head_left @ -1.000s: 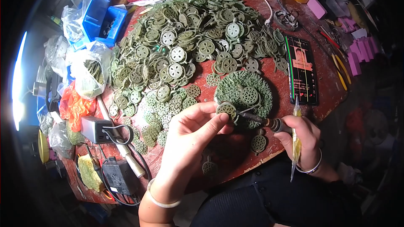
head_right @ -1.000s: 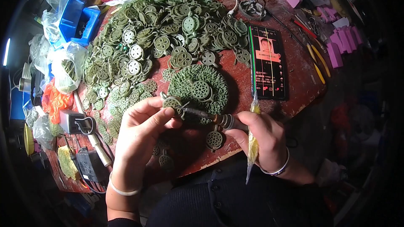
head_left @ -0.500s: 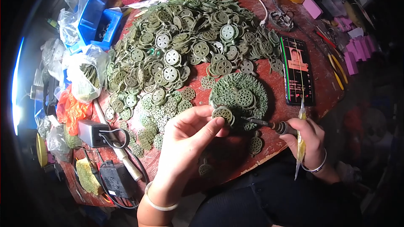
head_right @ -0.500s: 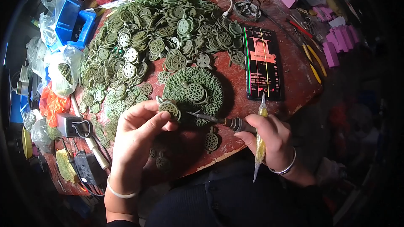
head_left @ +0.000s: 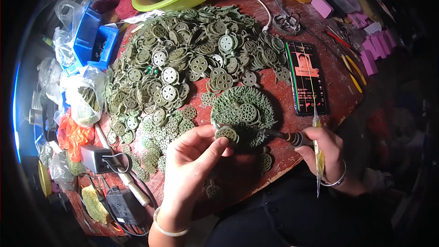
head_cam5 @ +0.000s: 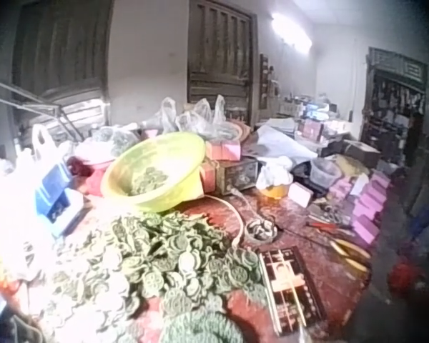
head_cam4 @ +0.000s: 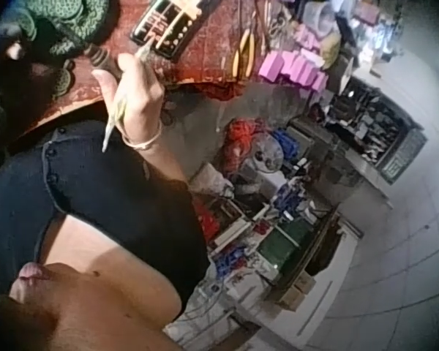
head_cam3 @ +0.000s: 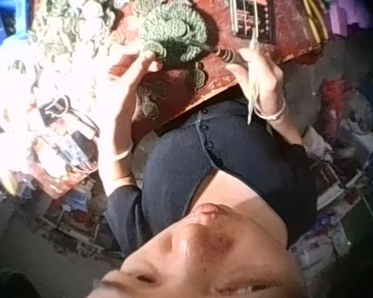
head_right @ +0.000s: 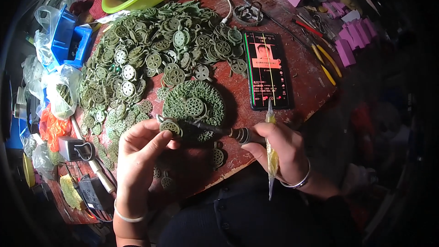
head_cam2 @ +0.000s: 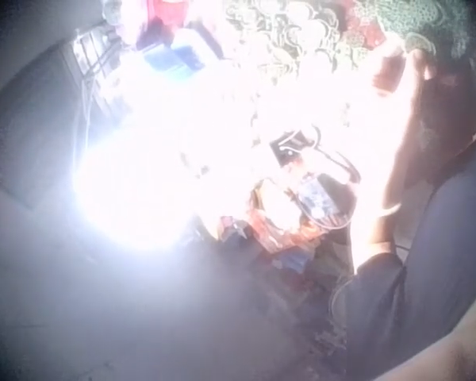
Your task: The recorder is using a soldering tool to join small circular metal medallions together to create a larger decorative piece.
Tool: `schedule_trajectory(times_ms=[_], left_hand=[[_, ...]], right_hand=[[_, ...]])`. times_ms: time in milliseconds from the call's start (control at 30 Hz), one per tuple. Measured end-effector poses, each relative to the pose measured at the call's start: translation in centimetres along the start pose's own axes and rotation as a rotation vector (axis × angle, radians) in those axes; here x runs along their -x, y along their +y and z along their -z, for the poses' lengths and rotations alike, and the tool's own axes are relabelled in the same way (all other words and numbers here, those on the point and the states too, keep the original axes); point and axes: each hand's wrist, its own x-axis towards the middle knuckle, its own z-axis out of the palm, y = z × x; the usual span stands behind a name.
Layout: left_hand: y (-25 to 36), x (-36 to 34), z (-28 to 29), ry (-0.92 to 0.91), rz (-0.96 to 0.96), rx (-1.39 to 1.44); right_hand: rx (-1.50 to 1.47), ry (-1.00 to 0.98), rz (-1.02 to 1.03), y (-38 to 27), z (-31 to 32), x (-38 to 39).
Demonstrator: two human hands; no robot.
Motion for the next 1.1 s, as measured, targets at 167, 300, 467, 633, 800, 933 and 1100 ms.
schedule_trajectory(times_ms=[167,300,467,633,800,933,1100], left_hand=[[0.0,0.3,-0.2,0.031,0.012,-0.021],[0.0,0.1,-0.1,-0.002,0.028,-0.043],[-0.2,0.2,0.1,-0.002,0.044,-0.017],[-0.2,0.2,0.1,0.006,0.052,0.008],[-0.2,0.2,0.1,-0.005,0.036,0.019],[-0.2,0.2,-0.1,0.01,0.042,0.005],[-0.1,0.2,-0.2,0.024,0.04,-0.037]], right_hand=[[-0.075,0.011,0.006,-0.7,-1.5,-0.6],[-0.049,0.038,0.007,-1.6,-2.0,-1.3],[-0.037,0.016,0.001,-1.8,-2.2,-1.5],[-0.037,-0.001,-0.018,-2.3,-2.3,-1.6],[-0.025,-0.015,-0.023,-2.3,-2.4,-1.5],[-0.021,-0.014,-0.015,-2.2,-2.5,-1.5],[-0.014,-0.014,-0.015,-2.2,-2.6,-1.5]])
